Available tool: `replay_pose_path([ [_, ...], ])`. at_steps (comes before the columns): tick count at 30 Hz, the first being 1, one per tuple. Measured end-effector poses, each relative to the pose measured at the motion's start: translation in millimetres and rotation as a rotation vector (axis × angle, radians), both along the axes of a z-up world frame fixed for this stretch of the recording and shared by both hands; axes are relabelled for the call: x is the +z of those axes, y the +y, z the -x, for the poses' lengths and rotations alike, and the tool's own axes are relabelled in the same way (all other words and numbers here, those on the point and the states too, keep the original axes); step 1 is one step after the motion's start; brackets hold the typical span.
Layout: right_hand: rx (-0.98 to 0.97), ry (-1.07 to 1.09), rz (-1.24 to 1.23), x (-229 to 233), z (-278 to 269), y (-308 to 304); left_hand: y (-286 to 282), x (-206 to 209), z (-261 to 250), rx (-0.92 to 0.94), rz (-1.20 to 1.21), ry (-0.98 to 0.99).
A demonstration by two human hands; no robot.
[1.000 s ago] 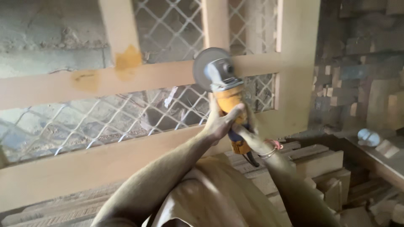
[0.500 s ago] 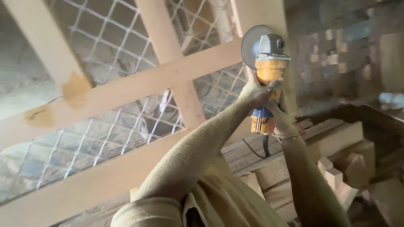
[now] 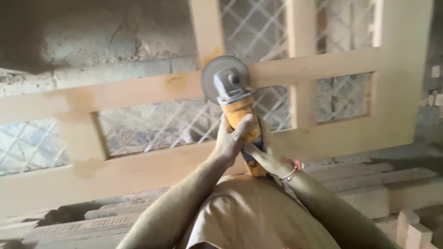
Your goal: The person sands a wooden door frame using a power sander, moving the tool across the wooden rails and stiles to smooth the surface.
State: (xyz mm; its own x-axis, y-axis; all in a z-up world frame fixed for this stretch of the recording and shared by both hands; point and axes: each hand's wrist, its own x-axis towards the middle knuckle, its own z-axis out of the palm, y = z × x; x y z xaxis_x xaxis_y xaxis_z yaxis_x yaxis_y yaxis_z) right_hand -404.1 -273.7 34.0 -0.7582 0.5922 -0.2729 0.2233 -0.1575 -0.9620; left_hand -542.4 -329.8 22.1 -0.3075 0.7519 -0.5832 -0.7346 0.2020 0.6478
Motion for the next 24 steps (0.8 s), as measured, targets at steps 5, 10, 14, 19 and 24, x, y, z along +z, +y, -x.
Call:
replay_pose_path([
  [5, 0.106, -0.116, 0.031, 10.8, 101.8, -61.8, -80.3, -2.0, 88.8, 0.111, -0.03, -0.003],
  [10, 0.179, -0.109, 0.038, 15.1, 168.5, -97.7, -124.9, 6.4, 151.3, 0.192, -0.012, -0.091],
  [14, 0.204, -0.191, 0.108, 19.1, 209.0, -120.5, -153.1, 6.6, 186.4, 0.259, -0.003, -0.049],
  [19, 0.366, -0.215, 0.011, 22.2, 263.5, -145.3, -193.0, 2.5, 226.9, 0.375, -0.058, -0.03],
  [24, 0.515, -0.24, -0.202, 19.6, 326.7, -175.0, -240.1, 0.7, 282.0, 0.493, -0.119, 0.032],
])
